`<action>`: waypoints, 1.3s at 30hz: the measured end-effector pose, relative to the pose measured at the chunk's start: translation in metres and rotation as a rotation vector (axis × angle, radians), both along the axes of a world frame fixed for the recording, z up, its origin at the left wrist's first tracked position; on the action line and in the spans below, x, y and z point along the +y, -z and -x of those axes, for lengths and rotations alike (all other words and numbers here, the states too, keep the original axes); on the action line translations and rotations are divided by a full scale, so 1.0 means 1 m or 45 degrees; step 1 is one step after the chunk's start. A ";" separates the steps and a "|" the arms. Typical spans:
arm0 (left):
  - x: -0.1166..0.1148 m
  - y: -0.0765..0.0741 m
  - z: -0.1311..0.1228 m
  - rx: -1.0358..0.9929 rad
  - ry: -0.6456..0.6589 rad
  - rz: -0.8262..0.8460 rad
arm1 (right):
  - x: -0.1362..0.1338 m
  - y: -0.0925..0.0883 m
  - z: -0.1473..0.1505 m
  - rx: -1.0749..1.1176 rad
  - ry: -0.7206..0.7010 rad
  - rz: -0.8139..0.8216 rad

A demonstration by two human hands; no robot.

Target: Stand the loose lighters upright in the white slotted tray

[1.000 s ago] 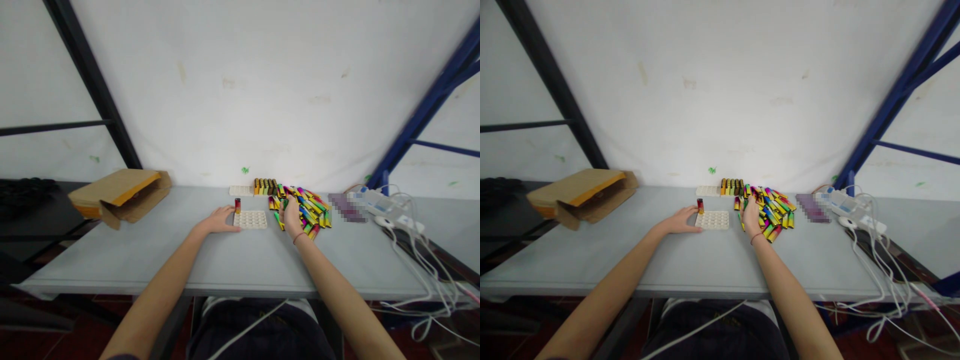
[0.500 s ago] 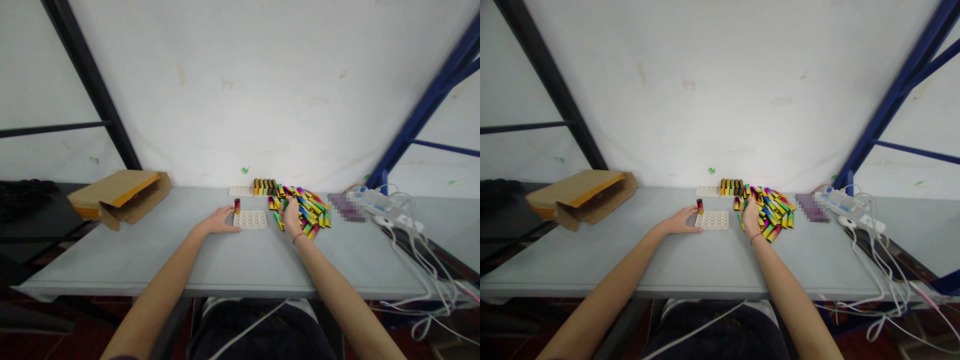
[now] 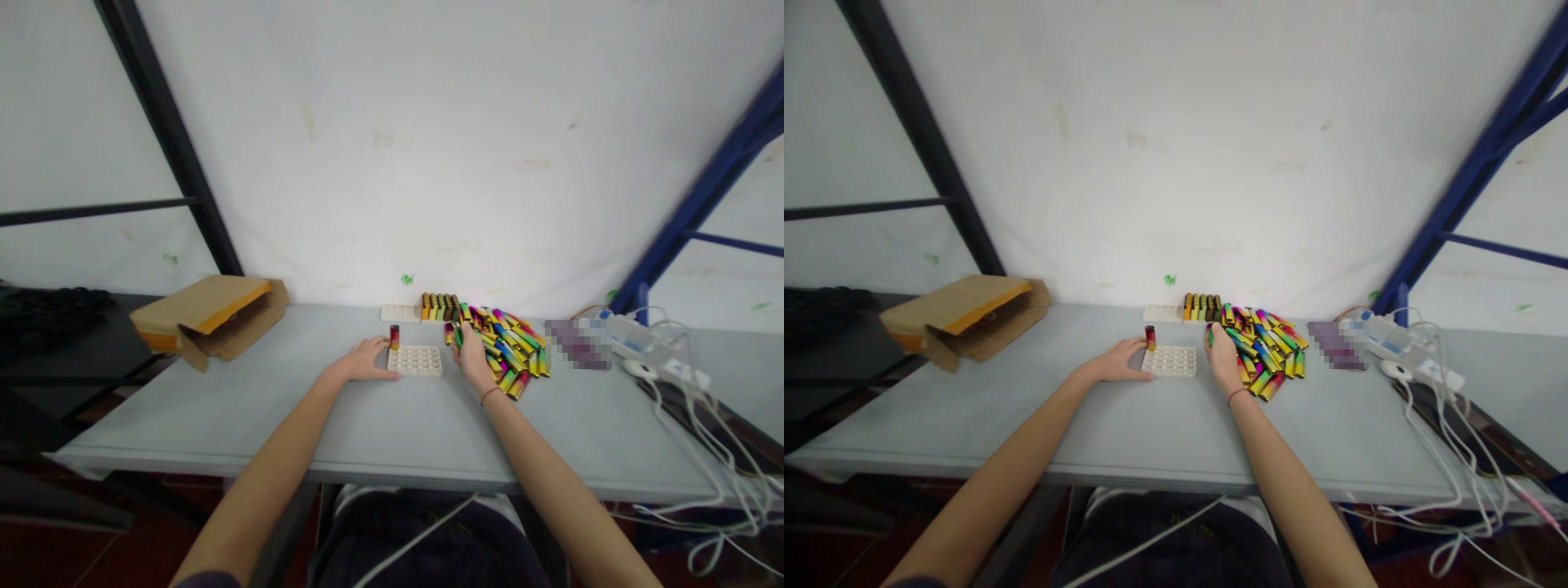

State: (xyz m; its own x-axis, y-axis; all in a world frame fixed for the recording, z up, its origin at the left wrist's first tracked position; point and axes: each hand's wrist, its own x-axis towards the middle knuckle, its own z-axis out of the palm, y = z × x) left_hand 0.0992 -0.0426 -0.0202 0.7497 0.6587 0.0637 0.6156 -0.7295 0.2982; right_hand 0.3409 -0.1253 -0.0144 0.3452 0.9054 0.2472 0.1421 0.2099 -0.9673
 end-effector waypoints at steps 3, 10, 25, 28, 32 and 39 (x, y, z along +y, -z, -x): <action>0.002 0.003 0.001 -0.020 0.005 -0.007 | -0.003 -0.012 0.019 -0.158 -0.090 -0.154; -0.001 0.002 0.000 -0.053 -0.010 0.007 | 0.019 -0.022 0.056 -0.485 -0.083 -0.415; 0.000 0.003 0.000 -0.039 -0.002 -0.030 | 0.021 0.005 0.063 -0.715 -0.088 -0.442; 0.001 0.004 0.000 -0.044 0.013 -0.031 | 0.018 0.003 0.067 -0.759 -0.122 -0.412; 0.001 0.004 0.000 -0.036 -0.001 -0.022 | 0.016 0.003 0.073 -0.792 -0.126 -0.342; 0.000 0.003 -0.001 -0.032 -0.011 -0.039 | 0.019 0.008 0.073 -0.863 -0.112 -0.368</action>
State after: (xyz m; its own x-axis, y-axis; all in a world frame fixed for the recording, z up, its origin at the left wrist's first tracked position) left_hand 0.1001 -0.0423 -0.0236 0.7419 0.6626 0.1023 0.6146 -0.7331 0.2912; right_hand 0.2676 -0.1060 -0.0224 -0.0385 0.7890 0.6132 0.6594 0.4811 -0.5776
